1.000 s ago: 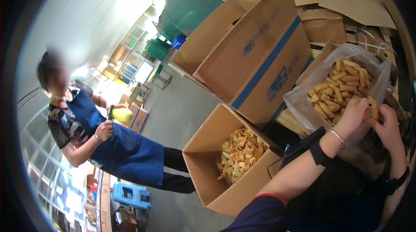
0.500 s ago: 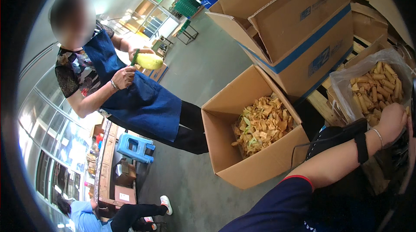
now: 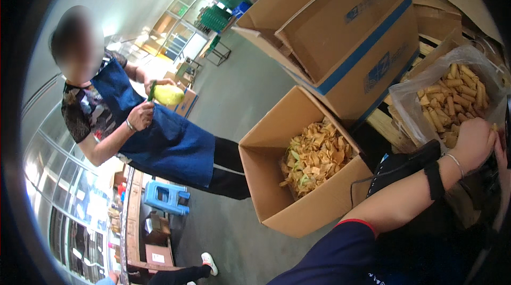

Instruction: The person unwraps small black cylinders from brown paper by hand, placing the cylinders into a small cardboard box and the discarded wrappers into a larger one. They occasionally move plastic packaging aside to reach more wrapped items in the bin.

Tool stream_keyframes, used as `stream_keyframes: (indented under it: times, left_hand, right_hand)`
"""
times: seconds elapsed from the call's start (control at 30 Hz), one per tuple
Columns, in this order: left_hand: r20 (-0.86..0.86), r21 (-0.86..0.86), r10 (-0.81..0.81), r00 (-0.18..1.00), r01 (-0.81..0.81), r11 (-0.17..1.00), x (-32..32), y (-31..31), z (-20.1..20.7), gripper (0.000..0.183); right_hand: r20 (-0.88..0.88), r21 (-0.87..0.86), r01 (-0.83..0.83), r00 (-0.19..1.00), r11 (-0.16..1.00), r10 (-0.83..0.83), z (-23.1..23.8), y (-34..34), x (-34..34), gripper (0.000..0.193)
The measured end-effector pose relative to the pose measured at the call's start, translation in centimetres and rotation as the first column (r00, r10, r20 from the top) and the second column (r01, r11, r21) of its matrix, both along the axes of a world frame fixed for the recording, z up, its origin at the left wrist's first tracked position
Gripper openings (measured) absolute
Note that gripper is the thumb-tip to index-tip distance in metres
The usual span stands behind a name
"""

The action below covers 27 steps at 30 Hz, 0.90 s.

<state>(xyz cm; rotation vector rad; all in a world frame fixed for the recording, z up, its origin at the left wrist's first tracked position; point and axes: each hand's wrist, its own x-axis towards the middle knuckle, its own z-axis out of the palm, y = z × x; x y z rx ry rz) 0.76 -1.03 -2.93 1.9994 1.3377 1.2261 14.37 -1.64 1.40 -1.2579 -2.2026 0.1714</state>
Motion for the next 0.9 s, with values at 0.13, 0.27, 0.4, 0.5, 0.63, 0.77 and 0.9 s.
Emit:
stream_keyframes:
  times: [0.13, 0.27, 0.4, 0.5, 0.63, 0.77, 0.9]
  left_hand:
    - [-0.038, 0.04, 0.028, 0.999, -0.027, 0.999, 0.1, 0.0, -0.1, 0.026]
    - [-0.041, 0.071, 0.003, 0.999, 0.0, 0.997, -0.5, 0.0, -0.1, 0.025]
    - [-0.002, -0.036, -0.017, 1.0, 0.017, 0.999, 0.3, -0.7, 1.1, 0.025]
    - [-0.029, -0.028, 0.014, 0.999, -0.014, 0.999, 0.1, -0.4, 0.7, 0.026]
    - [0.028, -0.036, 0.007, 1.0, -0.006, 0.999, 1.3, -0.7, 0.7, 0.027]
    - [0.004, -0.062, 0.07, 0.998, -0.069, 0.996, -0.2, -0.3, 0.8, 0.028]
    - [-0.105, 0.004, 0.022, 0.994, -0.022, 1.0, 0.5, -0.2, 0.7, 0.028]
  right_hand:
    - [-0.034, -0.036, 0.026, 0.999, 0.999, -0.028, 1.4, -1.0, -1.0, 0.028]
    - [-0.114, -0.232, -0.059, 0.993, 0.971, 0.033, 1.0, -0.2, -0.2, 0.022]
    - [-0.202, -0.182, 0.063, 0.974, 0.981, -0.1, -1.9, 0.1, 0.4, 0.013]
    - [-0.287, -0.171, 0.065, 0.951, 0.983, -0.113, -2.9, 0.3, -0.8, 0.012]
    - [-0.243, -0.047, 0.183, 0.951, 0.982, -0.189, -2.6, -0.5, -0.2, 0.012]
    - [-0.258, -0.057, 0.141, 0.954, 0.988, -0.151, -2.4, 0.0, -1.5, 0.011]
    - [-0.215, -0.037, 0.174, 0.96, 0.984, -0.178, -2.6, 0.0, -0.5, 0.01]
